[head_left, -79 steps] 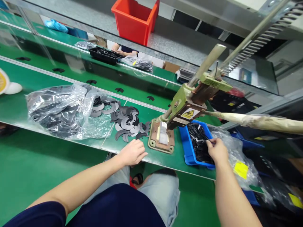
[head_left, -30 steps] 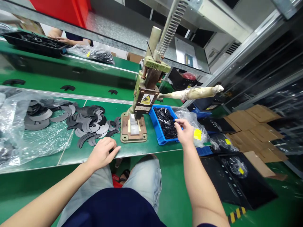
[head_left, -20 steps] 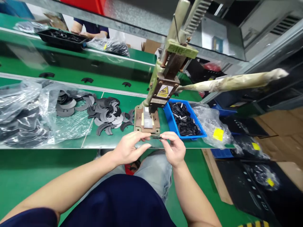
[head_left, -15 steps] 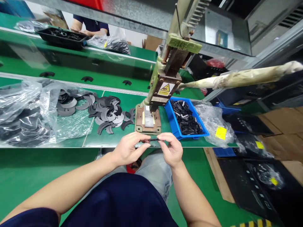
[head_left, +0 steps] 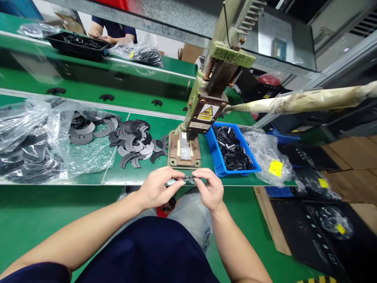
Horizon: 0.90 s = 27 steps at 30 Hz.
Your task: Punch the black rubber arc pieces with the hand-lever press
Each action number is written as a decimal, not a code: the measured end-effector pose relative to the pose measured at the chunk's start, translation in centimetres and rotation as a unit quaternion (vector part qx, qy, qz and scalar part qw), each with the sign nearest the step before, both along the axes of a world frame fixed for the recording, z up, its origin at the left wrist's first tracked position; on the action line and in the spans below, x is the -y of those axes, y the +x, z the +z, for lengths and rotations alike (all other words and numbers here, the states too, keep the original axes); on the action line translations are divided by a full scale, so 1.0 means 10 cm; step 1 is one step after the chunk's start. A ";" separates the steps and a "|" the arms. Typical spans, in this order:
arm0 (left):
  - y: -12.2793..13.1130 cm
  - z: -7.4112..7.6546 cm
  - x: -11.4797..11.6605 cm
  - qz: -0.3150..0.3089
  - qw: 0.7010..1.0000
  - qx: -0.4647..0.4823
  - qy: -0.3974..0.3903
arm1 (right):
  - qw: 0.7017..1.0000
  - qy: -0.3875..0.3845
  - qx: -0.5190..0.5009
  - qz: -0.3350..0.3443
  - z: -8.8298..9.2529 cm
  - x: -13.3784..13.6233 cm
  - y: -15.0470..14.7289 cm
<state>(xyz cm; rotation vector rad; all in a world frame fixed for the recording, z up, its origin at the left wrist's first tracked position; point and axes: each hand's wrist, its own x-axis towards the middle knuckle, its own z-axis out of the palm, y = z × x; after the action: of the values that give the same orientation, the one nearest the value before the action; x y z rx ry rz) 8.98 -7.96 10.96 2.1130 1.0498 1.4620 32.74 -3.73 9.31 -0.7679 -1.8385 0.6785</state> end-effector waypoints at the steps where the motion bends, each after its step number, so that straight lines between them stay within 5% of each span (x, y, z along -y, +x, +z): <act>1: -0.01 0.00 -0.01 -0.001 1.000 0.000 0.003 | 1.000 -0.001 0.000 0.001 0.00 0.00 -0.01; 21: -0.10 -0.05 0.00 0.017 0.999 -0.039 0.027 | 0.999 -0.031 0.026 0.020 -0.05 0.07 -0.13; 24: -0.17 -0.10 -0.12 0.008 0.996 -0.068 0.050 | 0.997 -0.037 0.060 0.005 0.03 -0.03 -0.06; 27: -0.27 -0.22 -0.41 0.039 0.996 -0.072 0.021 | 0.996 -0.012 0.026 -0.090 0.25 -0.32 0.13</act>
<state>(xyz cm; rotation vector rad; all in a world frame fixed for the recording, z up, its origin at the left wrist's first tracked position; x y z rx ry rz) 6.29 -3.84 8.78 2.2585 1.1771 1.3950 34.05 -0.51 11.78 -0.9623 -1.7849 0.5687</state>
